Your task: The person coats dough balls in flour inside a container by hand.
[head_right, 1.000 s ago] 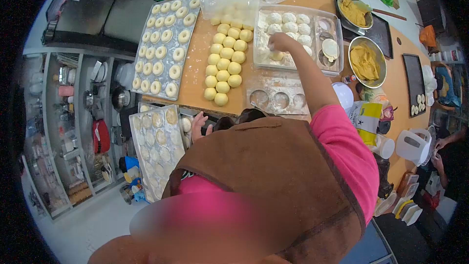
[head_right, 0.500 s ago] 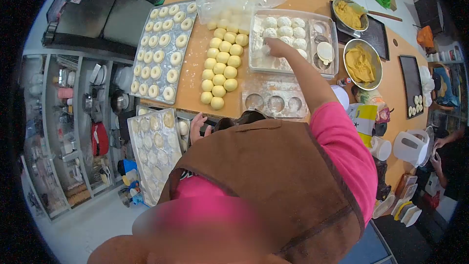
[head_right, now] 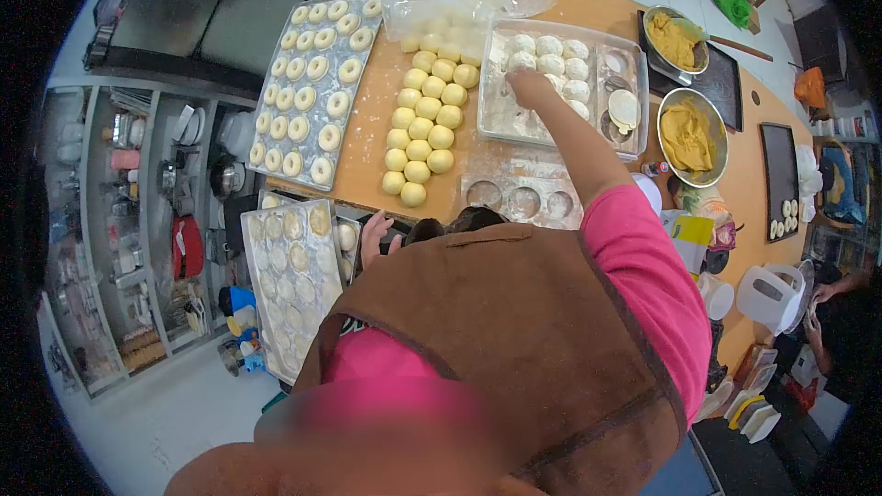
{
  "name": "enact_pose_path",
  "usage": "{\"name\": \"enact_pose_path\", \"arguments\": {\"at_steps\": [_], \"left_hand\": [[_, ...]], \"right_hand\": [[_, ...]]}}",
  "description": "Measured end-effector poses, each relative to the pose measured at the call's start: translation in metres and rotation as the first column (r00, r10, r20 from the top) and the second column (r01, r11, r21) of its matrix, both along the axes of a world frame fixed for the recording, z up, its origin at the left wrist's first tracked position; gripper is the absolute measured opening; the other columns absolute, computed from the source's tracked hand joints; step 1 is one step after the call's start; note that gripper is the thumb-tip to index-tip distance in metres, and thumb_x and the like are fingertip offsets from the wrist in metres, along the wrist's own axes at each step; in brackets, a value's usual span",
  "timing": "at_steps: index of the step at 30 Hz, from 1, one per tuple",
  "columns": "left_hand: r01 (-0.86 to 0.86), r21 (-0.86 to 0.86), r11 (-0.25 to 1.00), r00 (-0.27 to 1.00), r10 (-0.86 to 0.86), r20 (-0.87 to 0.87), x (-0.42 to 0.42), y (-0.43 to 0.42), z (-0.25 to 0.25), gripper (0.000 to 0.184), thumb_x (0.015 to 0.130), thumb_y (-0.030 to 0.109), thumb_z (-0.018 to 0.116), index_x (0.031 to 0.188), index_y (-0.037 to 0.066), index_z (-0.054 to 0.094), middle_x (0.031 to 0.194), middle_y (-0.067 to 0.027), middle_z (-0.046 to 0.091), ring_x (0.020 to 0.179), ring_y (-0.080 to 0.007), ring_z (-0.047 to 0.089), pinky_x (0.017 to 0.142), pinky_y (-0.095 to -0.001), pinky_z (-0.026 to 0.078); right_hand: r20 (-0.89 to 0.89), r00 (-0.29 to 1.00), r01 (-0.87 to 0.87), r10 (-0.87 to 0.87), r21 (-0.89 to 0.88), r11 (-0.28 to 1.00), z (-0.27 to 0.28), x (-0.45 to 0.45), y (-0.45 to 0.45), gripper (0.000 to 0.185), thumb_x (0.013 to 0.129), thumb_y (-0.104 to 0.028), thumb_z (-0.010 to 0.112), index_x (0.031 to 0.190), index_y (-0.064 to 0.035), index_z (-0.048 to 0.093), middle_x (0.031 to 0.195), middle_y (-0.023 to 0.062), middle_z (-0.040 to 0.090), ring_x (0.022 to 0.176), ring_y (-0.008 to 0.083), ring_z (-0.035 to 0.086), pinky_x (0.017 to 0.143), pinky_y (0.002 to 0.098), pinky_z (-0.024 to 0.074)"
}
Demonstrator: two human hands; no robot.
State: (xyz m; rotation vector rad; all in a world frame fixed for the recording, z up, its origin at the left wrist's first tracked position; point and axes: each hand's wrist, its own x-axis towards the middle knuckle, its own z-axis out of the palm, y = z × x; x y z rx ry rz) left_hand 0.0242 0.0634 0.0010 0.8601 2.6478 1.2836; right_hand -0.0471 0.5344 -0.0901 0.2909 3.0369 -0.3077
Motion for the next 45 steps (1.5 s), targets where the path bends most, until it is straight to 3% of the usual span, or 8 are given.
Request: {"name": "enact_pose_path", "arguments": {"at_steps": [3,5,12,21,26,31,37,45], "left_hand": [[0.008,-0.016,1.0,1.0,-0.008,0.005,-0.004,0.003,0.001,0.034,0.082,0.009,0.065,0.114,0.003,0.057,0.13,-0.0181,0.05,0.121,-0.0341,0.048,0.103,-0.0427,0.037],[0.006,-0.019,1.0,1.0,-0.006,0.0,-0.007,0.001,-0.002,0.035,0.082,0.009,0.065,0.115,0.003,0.056,0.13,-0.0182,0.05,0.121,-0.0345,0.047,0.103,-0.0429,0.037],[0.02,-0.077,0.997,1.0,-0.019,0.015,-0.009,0.0,0.009,0.04,0.08,0.012,0.068,0.118,0.005,0.055,0.134,-0.0172,0.046,0.124,-0.0357,0.042,0.105,-0.0434,0.034],[-0.04,-0.156,0.987,0.995,0.053,0.083,-0.014,-0.029,0.002,0.047,0.08,0.016,0.071,0.123,0.01,0.053,0.136,-0.0172,0.042,0.126,-0.0363,0.039,0.106,-0.0444,0.032],[-0.072,-0.121,0.99,0.996,0.078,0.045,-0.02,-0.047,-0.015,0.048,0.08,0.016,0.071,0.124,0.01,0.052,0.136,-0.0181,0.042,0.126,-0.037,0.039,0.105,-0.0444,0.033],[-0.091,-0.141,0.986,0.992,0.102,0.073,-0.035,-0.045,-0.025,0.047,0.08,0.014,0.071,0.122,0.008,0.052,0.135,-0.0181,0.043,0.125,-0.0368,0.04,0.105,-0.0444,0.032],[-0.084,-0.14,0.987,0.991,0.097,0.093,-0.061,-0.029,-0.022,0.048,0.08,0.014,0.069,0.124,0.007,0.05,0.133,-0.021,0.043,0.123,-0.0384,0.041,0.105,-0.0458,0.032],[0.146,-0.205,0.968,0.97,-0.181,-0.163,-0.176,0.028,-0.025,0.038,0.083,0.016,0.065,0.118,0.008,0.056,0.137,-0.0218,0.042,0.124,-0.0407,0.04,0.105,-0.0479,0.033]], "right_hand": [[0.074,0.991,-0.113,0.111,0.03,0.993,0.026,0.007,-0.002,0.037,0.079,-0.005,0.055,0.116,-0.0096,0.058,0.112,0.0153,0.059,0.108,0.0327,0.056,0.088,0.0429,0.0489],[0.078,0.995,0.073,-0.066,-0.092,0.993,0.056,0.006,-0.009,0.045,0.074,-0.003,0.06,0.119,-0.0075,0.056,0.121,0.0149,0.056,0.113,0.0332,0.053,0.093,0.042,0.0455],[-0.43,0.897,-0.065,-0.097,-0.345,0.936,0.09,-0.019,-0.075,0.041,0.077,-0.011,0.065,0.117,-0.0067,0.056,0.121,0.0182,0.052,0.114,0.0349,0.05,0.097,0.0409,0.0428],[-0.38,0.921,-0.256,0.084,-0.429,0.866,0.058,-0.118,-0.127,0.033,0.078,-0.017,0.068,0.108,-0.0087,0.06,0.114,0.0143,0.056,0.109,0.0349,0.052,0.093,0.0424,0.0445],[-0.437,0.898,-0.118,0.048,-0.135,0.984,0.098,-0.182,-0.115,0.029,0.076,-0.011,0.065,0.105,-0.0101,0.062,0.111,0.0093,0.058,0.11,0.0286,0.053,0.089,0.0407,0.0457],[-0.395,0.685,-0.453,0.612,0.428,0.782,0.065,-0.265,-0.101,0.023,0.083,-0.018,0.056,0.104,-0.0171,0.064,0.119,0.0047,0.06,0.109,0.0204,0.055,0.094,0.0387,0.0424],[0.133,0.888,-0.43,0.441,0.582,0.69,0.107,-0.295,-0.088,0.02,0.084,-0.016,0.054,0.099,-0.0155,0.067,0.102,0.0018,0.064,0.109,0.0203,0.055,0.102,0.0436,0.0342],[-0.066,0.942,-0.251,0.329,0.513,0.821,0.163,-0.234,-0.048,0.016,0.082,-0.011,0.057,0.094,-0.0136,0.067,0.098,0.0037,0.065,0.101,0.0212,0.059,0.096,0.0463,0.0381]]}}
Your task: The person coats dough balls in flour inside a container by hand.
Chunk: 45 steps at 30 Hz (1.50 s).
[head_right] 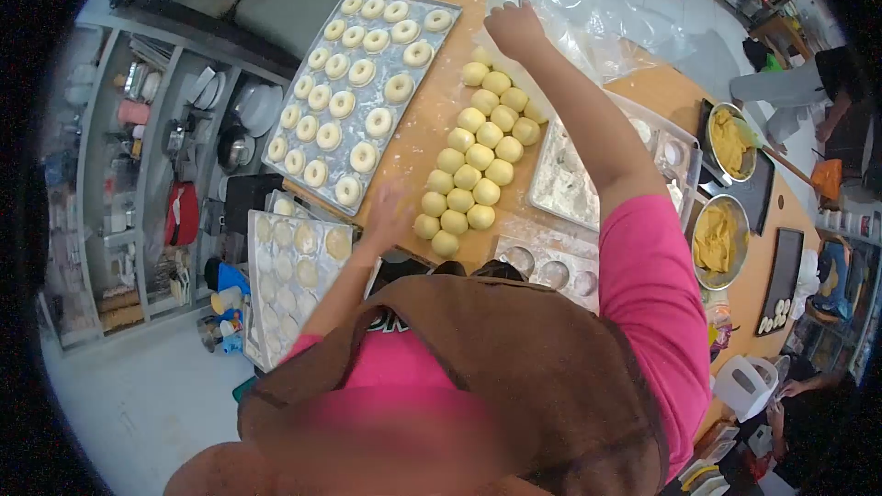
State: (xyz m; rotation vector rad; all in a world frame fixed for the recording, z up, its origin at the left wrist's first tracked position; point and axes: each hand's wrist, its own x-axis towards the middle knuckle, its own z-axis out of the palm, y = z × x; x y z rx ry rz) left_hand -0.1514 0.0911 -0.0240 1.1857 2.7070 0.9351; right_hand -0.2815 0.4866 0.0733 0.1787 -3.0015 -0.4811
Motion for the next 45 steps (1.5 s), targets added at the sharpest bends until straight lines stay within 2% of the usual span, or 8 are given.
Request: {"name": "enact_pose_path", "arguments": {"at_steps": [5,7,11,19,34,39,42,45], "left_hand": [[0.192,-0.261,0.946,0.977,-0.21,-0.04,-0.122,0.098,-0.029,0.046,0.085,0.01,0.053,0.13,0.016,0.049,0.136,-0.0241,0.041,0.126,-0.0421,0.038,0.106,-0.0459,0.035],[0.237,-0.271,0.933,0.966,-0.257,-0.04,-0.152,0.141,-0.027,0.059,0.075,0.012,0.067,0.131,0.018,0.049,0.138,-0.0249,0.038,0.127,-0.0417,0.038,0.107,-0.0452,0.034],[0.29,-0.491,0.822,0.953,-0.294,0.07,-0.196,0.199,-0.043,0.077,0.076,0.012,0.065,0.144,0.027,0.033,0.149,-0.0256,0.023,0.132,-0.0401,0.034,0.107,-0.0425,0.035],[0.271,-0.755,0.597,0.955,-0.265,0.132,-0.218,0.253,-0.038,0.082,0.076,0.024,0.069,0.145,0.034,0.025,0.142,-0.0241,0.029,0.127,-0.0439,0.039,0.104,-0.0446,0.039],[0.317,-0.719,0.618,0.92,-0.386,0.073,-0.216,0.256,-0.046,0.061,0.077,0.026,0.066,0.134,0.027,0.044,0.13,-0.0255,0.043,0.115,-0.0448,0.048,0.098,-0.0449,0.042],[0.329,-0.448,0.831,0.935,-0.354,0.031,-0.244,0.256,-0.105,0.04,0.081,0.019,0.06,0.12,0.02,0.053,0.121,-0.0254,0.051,0.108,-0.0398,0.053,0.091,-0.0463,0.045],[0.244,-0.183,0.952,0.969,-0.235,0.069,-0.222,0.243,-0.076,0.038,0.081,0.016,0.059,0.118,0.015,0.053,0.117,-0.0253,0.052,0.11,-0.0406,0.051,0.092,-0.047,0.044],[0.254,-0.175,0.951,0.965,-0.239,0.105,-0.216,0.234,-0.065,0.043,0.079,0.015,0.06,0.121,0.011,0.05,0.115,-0.0254,0.052,0.111,-0.0425,0.049,0.095,-0.0455,0.042]], "right_hand": [[-0.167,0.98,0.073,-0.11,-0.216,0.974,-0.01,0.017,0.017,0.019,0.078,-0.009,0.059,0.096,-0.0119,0.064,0.103,0.0044,0.061,0.099,0.0244,0.059,0.087,0.0458,0.0449],[-0.173,0.976,0.084,-0.129,-0.242,0.967,-0.013,0.018,0.019,0.022,0.078,-0.008,0.059,0.099,-0.0116,0.063,0.103,0.0046,0.06,0.1,0.0248,0.058,0.086,0.0456,0.0457],[-0.179,0.973,0.078,-0.148,-0.345,0.935,-0.015,0.019,0.025,0.029,0.077,-0.008,0.06,0.106,-0.0115,0.061,0.105,0.0049,0.058,0.104,0.0253,0.056,0.087,0.0462,0.0464],[-0.171,0.972,0.071,-0.161,-0.439,0.895,-0.019,0.021,0.031,0.032,0.079,-0.012,0.062,0.11,-0.0123,0.06,0.106,0.004,0.058,0.104,0.0254,0.055,0.087,0.0456,0.0465],[-0.275,0.945,-0.066,-0.178,-0.691,0.72,-0.022,0.042,0.024,0.039,0.079,-0.013,0.066,0.117,-0.0119,0.058,0.123,0.0082,0.055,0.115,0.0291,0.051,0.097,0.0429,0.0424],[-0.355,0.879,-0.108,-0.317,-0.797,0.594,-0.028,0.108,0.038,0.037,0.078,-0.011,0.068,0.113,-0.01,0.059,0.119,0.0108,0.056,0.113,0.0306,0.051,0.096,0.0397,0.0422],[-0.287,0.828,-0.053,-0.482,-0.895,0.442,-0.044,0.165,0.044,0.034,0.077,-0.01,0.069,0.111,-0.0069,0.061,0.111,0.0135,0.058,0.104,0.0307,0.055,0.088,0.0377,0.0457],[-0.135,0.815,0.094,-0.563,-0.929,0.359,-0.058,0.222,0.044,0.032,0.078,-0.009,0.068,0.108,-0.0047,0.061,0.1,0.0139,0.06,0.094,0.0303,0.059,0.08,0.0382,0.0479]]}}
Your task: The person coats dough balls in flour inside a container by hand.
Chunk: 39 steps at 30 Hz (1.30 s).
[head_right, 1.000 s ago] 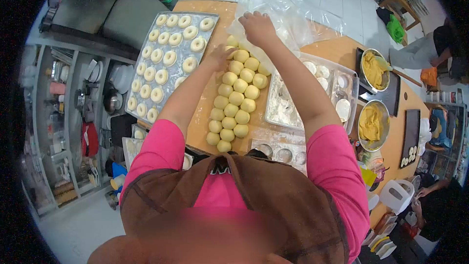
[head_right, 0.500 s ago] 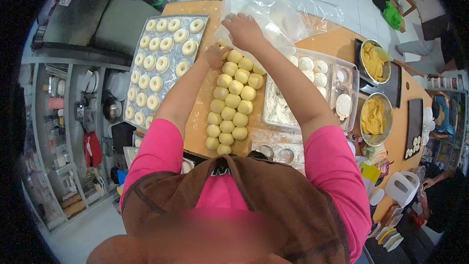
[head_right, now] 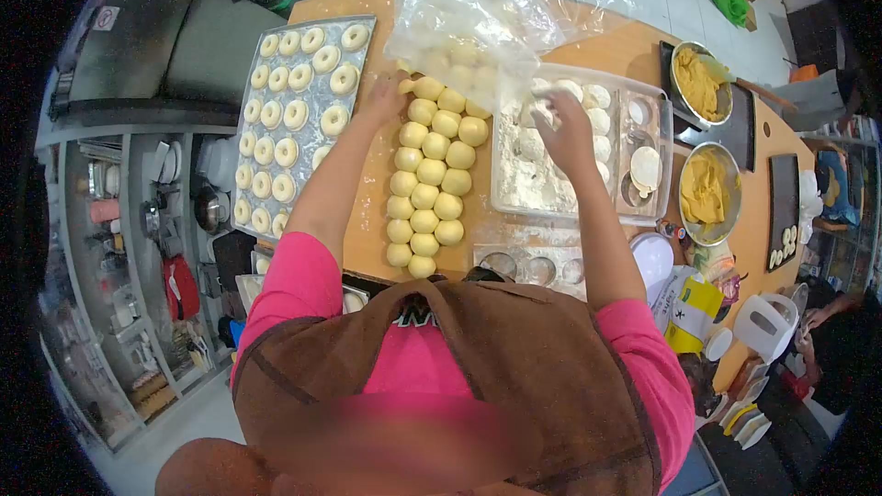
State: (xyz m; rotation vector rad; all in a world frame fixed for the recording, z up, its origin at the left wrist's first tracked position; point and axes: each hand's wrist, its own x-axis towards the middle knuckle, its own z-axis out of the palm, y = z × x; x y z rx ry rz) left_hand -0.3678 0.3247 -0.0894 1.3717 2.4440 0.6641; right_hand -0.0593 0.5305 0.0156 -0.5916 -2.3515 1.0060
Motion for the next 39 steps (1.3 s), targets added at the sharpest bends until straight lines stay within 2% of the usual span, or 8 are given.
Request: {"name": "enact_pose_path", "arguments": {"at_steps": [6,15,20,23,25,29,31,39], "left_hand": [[-0.052,-0.159,0.986,0.999,0.053,0.007,0.005,-0.008,0.029,0.051,0.077,0.01,0.065,0.125,0.009,0.05,0.123,-0.0228,0.049,0.115,-0.0402,0.048,0.097,-0.043,0.042],[-0.104,-0.086,0.991,0.992,0.109,0.057,0.004,-0.059,0.07,0.049,0.08,0.014,0.066,0.125,0.012,0.048,0.117,-0.0197,0.058,0.112,-0.0373,0.054,0.093,-0.0415,0.044],[-0.051,-0.134,0.99,0.996,0.06,0.064,0.075,-0.057,0.116,0.048,0.079,0.015,0.069,0.122,0.012,0.049,0.12,-0.0189,0.054,0.113,-0.0362,0.052,0.095,-0.0413,0.043],[0.051,-0.068,0.996,0.98,-0.036,0.197,0.136,-0.033,0.115,0.045,0.08,0.015,0.068,0.122,0.013,0.051,0.121,-0.0174,0.053,0.114,-0.035,0.051,0.096,-0.0402,0.042],[0.178,-0.046,0.983,0.971,-0.168,0.168,0.177,-0.01,0.109,0.044,0.081,0.016,0.067,0.122,0.013,0.051,0.118,-0.0165,0.054,0.112,-0.0347,0.051,0.095,-0.0401,0.042],[0.364,-0.119,0.924,0.931,-0.358,0.068,0.24,0.039,0.095,0.045,0.081,0.018,0.066,0.124,0.016,0.052,0.112,-0.0148,0.055,0.107,-0.0339,0.054,0.091,-0.0411,0.044],[0.423,-0.219,0.88,0.899,-0.437,-0.018,0.26,0.054,0.074,0.048,0.08,0.02,0.067,0.125,0.02,0.052,0.109,-0.0122,0.056,0.103,-0.0316,0.057,0.088,-0.0426,0.045],[0.386,-0.382,0.84,0.851,-0.484,-0.204,0.282,0.068,0.057,0.069,0.077,0.03,0.071,0.139,0.027,0.04,0.111,-0.0106,0.058,0.107,-0.0275,0.056,0.093,-0.0467,0.038]], "right_hand": [[0.378,0.898,-0.132,0.227,-0.261,0.956,-0.046,0.067,-0.029,0.029,0.078,-0.015,0.069,0.104,-0.0031,0.064,0.097,0.0166,0.064,0.09,0.0318,0.062,0.079,0.0388,0.0492],[0.807,0.566,-0.207,0.166,-0.056,0.977,-0.052,0.034,-0.078,0.05,0.077,-0.018,0.066,0.124,-0.0119,0.051,0.114,0.0194,0.055,0.105,0.0366,0.057,0.087,0.0436,0.0493],[0.777,0.533,-0.315,0.336,-0.186,0.931,-0.123,0.026,-0.064,0.037,0.075,-0.008,0.058,0.112,-0.009,0.062,0.112,0.0187,0.061,0.104,0.0345,0.059,0.089,0.0414,0.0481],[0.593,0.722,-0.372,0.356,-0.101,0.923,-0.128,0.042,-0.043,0.03,0.074,-0.012,0.062,0.103,-0.0053,0.066,0.103,0.0186,0.066,0.096,0.0327,0.062,0.084,0.0397,0.0494],[0.522,0.798,-0.052,0.301,-0.437,0.898,-0.08,0.055,-0.027,0.035,0.072,-0.016,0.069,0.105,-0.0032,0.067,0.092,0.0155,0.068,0.08,0.0268,0.065,0.073,0.0367,0.0514],[0.286,0.954,0.058,0.085,-0.456,0.888,-0.083,0.085,0.002,0.033,0.073,-0.015,0.072,0.101,0.0007,0.065,0.084,0.0112,0.067,0.072,0.017,0.062,0.063,0.0315,0.0476],[0.215,0.975,0.195,-0.052,-0.719,0.667,-0.079,0.094,0.009,0.028,0.076,-0.009,0.07,0.102,0.0017,0.065,0.083,0.0079,0.066,0.072,0.0128,0.059,0.062,0.0294,0.0468],[0.187,0.976,0.216,-0.113,-0.749,0.626,-0.076,0.103,0.005,0.027,0.078,-0.008,0.069,0.102,0.0031,0.064,0.084,0.0058,0.064,0.071,0.0114,0.055,0.061,0.0285,0.0452]]}}
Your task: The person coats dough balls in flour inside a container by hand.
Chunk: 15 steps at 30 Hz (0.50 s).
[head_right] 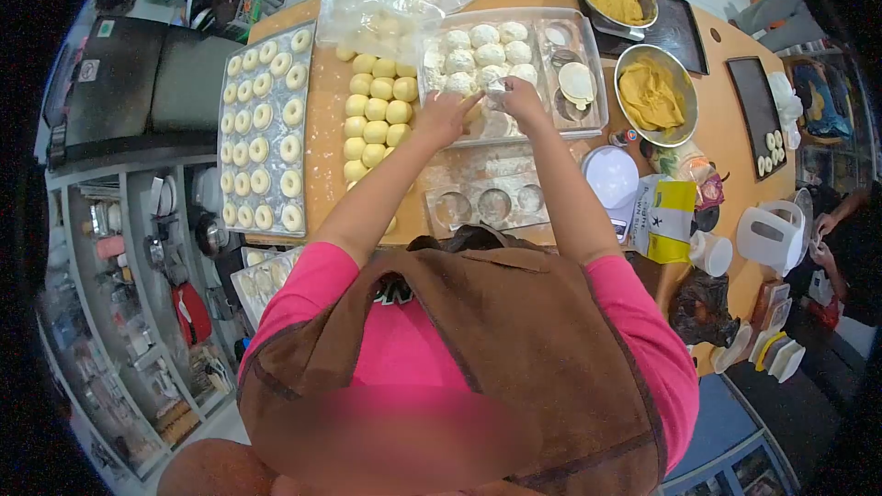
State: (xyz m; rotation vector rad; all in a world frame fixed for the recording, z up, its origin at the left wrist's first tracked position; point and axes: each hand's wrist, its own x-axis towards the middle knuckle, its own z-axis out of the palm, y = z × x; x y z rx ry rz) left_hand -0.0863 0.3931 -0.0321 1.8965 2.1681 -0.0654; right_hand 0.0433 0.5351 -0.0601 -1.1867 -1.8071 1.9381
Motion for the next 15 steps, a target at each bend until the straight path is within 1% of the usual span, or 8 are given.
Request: {"name": "enact_pose_path", "arguments": {"at_steps": [3,5,8,9,11,13,14,15], "left_hand": [[-0.055,-0.005,0.998,0.998,0.055,0.026,0.002,-0.002,0.01,0.085,0.073,0.038,0.074,0.144,0.022,0.03,0.121,-0.0135,0.056,0.115,-0.0272,0.052,0.098,-0.0465,0.034],[-0.233,-0.104,0.967,0.963,0.245,0.115,0.007,-0.002,0.02,0.091,0.075,0.039,0.073,0.147,0.016,0.021,0.13,-0.0158,0.053,0.124,-0.0262,0.047,0.102,-0.0487,0.03],[-0.391,-0.094,0.916,0.88,0.401,0.253,-0.001,0.0,-0.013,0.086,0.081,0.032,0.066,0.147,0.014,0.015,0.131,-0.0195,0.052,0.123,-0.0311,0.048,0.1,-0.048,0.034],[-0.394,-0.094,0.914,0.878,0.405,0.254,-0.004,0.003,-0.008,0.086,0.081,0.032,0.066,0.147,0.014,0.015,0.131,-0.0195,0.052,0.123,-0.0311,0.048,0.1,-0.048,0.034],[-0.466,-0.356,0.81,0.647,0.586,0.487,-0.01,0.009,0.002,0.079,0.083,0.021,0.058,0.147,0.012,0.011,0.129,-0.0251,0.051,0.119,-0.0394,0.05,0.097,-0.0453,0.039],[-0.47,-0.264,0.842,0.636,0.53,0.561,-0.017,0.008,-0.007,0.078,0.083,0.018,0.053,0.147,0.009,0.01,0.119,-0.0284,0.055,0.11,-0.0415,0.055,0.093,-0.044,0.042],[-0.473,-0.17,0.864,0.625,0.466,0.626,-0.02,0.007,-0.011,0.077,0.082,0.014,0.049,0.146,0.005,0.008,0.11,-0.0316,0.059,0.1,-0.0435,0.06,0.088,-0.0427,0.046],[-0.472,-0.168,0.865,0.628,0.464,0.624,-0.021,0.008,-0.014,0.077,0.082,0.014,0.049,0.146,0.005,0.008,0.11,-0.0316,0.059,0.1,-0.0435,0.06,0.088,-0.0427,0.046]], "right_hand": [[-0.05,0.998,0.031,-0.032,-0.015,0.999,-0.016,-0.008,0.0,0.025,0.079,-0.009,0.067,0.101,0.0036,0.064,0.083,0.0055,0.064,0.07,0.0116,0.054,0.06,0.0288,0.0443],[-0.077,0.996,0.046,-0.05,-0.046,0.998,-0.014,-0.013,-0.002,0.024,0.08,-0.009,0.066,0.101,0.0039,0.064,0.084,0.0055,0.064,0.071,0.0118,0.054,0.061,0.0292,0.0444],[-0.034,0.999,0.026,-0.028,-0.04,0.999,-0.005,-0.018,-0.008,0.025,0.082,-0.01,0.063,0.102,0.0044,0.064,0.088,0.0076,0.065,0.075,0.013,0.057,0.065,0.0283,0.0458],[-0.087,0.996,-0.035,0.023,-0.131,0.991,-0.004,-0.019,-0.012,0.025,0.083,-0.011,0.062,0.103,0.0041,0.064,0.09,0.0083,0.066,0.078,0.0143,0.058,0.068,0.0292,0.0467],[-0.142,0.987,-0.1,0.07,-0.216,0.971,0.0,-0.023,-0.018,0.026,0.084,-0.012,0.06,0.105,0.0038,0.064,0.092,0.0091,0.066,0.08,0.0156,0.059,0.071,0.0302,0.0476],[-0.098,0.981,-0.169,0.169,0.015,0.986,-0.005,-0.031,-0.02,0.027,0.085,-0.01,0.056,0.106,0.0035,0.064,0.096,0.0118,0.067,0.085,0.0209,0.062,0.077,0.0334,0.0487],[-0.101,0.981,-0.167,0.168,0.016,0.986,-0.008,-0.033,-0.02,0.027,0.085,-0.01,0.056,0.106,0.0035,0.064,0.096,0.0118,0.067,0.085,0.0209,0.062,0.077,0.0334,0.0487],[-0.053,0.974,-0.207,0.219,0.168,0.964,-0.009,-0.035,-0.021,0.027,0.084,-0.009,0.055,0.106,0.003,0.064,0.097,0.0145,0.068,0.087,0.0254,0.063,0.079,0.0359,0.0487]]}}
